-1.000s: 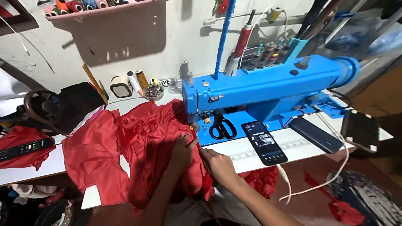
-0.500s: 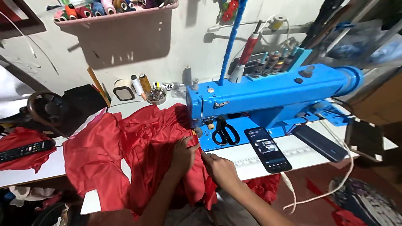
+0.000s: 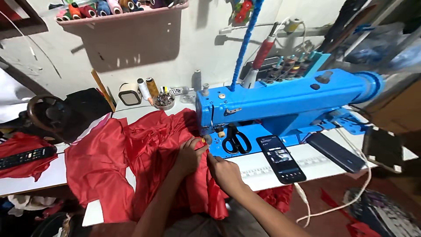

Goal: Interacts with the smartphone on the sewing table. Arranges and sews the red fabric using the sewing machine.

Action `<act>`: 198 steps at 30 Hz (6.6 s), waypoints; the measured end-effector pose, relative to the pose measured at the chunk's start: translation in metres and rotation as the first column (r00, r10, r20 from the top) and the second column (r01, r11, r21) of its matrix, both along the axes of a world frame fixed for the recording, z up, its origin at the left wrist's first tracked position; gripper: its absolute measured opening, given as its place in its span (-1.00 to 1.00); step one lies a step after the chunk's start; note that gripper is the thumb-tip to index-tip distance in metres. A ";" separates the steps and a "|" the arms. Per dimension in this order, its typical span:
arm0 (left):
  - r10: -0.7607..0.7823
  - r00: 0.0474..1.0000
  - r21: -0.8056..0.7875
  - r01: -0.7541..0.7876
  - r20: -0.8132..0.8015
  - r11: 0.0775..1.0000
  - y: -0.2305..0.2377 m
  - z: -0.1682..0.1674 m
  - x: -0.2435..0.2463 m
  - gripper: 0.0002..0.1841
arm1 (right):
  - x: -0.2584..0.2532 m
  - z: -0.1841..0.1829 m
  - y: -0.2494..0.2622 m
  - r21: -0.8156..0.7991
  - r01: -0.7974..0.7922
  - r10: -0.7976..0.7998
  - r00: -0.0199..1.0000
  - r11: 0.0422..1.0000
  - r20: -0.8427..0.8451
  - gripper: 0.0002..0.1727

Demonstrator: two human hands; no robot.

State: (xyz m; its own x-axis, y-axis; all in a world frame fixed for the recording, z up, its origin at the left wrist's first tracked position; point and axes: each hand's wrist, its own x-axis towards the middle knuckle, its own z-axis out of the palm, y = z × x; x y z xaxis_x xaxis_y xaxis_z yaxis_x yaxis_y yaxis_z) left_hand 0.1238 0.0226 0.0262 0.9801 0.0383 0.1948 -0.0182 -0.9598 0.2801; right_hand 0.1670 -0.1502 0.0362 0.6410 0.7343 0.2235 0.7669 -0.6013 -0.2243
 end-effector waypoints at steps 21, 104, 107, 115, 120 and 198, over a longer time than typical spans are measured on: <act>0.238 0.965 -0.082 -0.229 0.113 0.970 -0.046 -0.003 -0.017 -0.66 | 0.000 0.014 -0.001 -0.093 -0.042 0.018 0.969 0.995 -0.245 -0.52; 0.280 0.950 -0.248 -0.241 0.136 0.938 -0.060 0.005 -0.040 -0.75 | 0.024 0.006 -0.030 0.279 0.178 0.101 0.647 0.944 -0.755 -0.80; 0.284 0.958 -0.255 -0.267 0.035 0.930 -0.058 0.015 -0.036 -0.74 | 0.023 0.005 -0.028 0.322 0.183 0.121 0.673 0.929 -0.730 -0.80; 0.231 0.938 -0.360 -0.315 -0.258 0.878 -0.049 0.040 -0.018 -0.73 | 0.011 0.012 -0.023 0.368 0.236 0.128 0.663 0.899 -0.738 -0.80; 0.236 0.922 -0.445 -0.358 -0.307 0.821 -0.054 0.045 -0.020 -0.71 | -0.005 0.010 -0.024 0.362 0.003 0.130 0.931 0.932 -0.340 -0.68; 0.339 0.932 -0.045 -0.347 -0.129 0.937 -0.006 0.014 0.012 -0.18 | 0.066 -0.024 0.012 0.249 -0.300 0.279 0.953 0.921 0.118 -0.70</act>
State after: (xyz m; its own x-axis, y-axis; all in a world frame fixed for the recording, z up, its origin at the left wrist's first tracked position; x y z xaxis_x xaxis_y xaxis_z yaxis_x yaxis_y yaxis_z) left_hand 0.1358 0.0164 0.0404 0.9208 0.3846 0.0650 0.3453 -0.8812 0.3228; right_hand 0.2331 -0.1387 0.0123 0.3821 0.7940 0.4729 0.9201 -0.2789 -0.2751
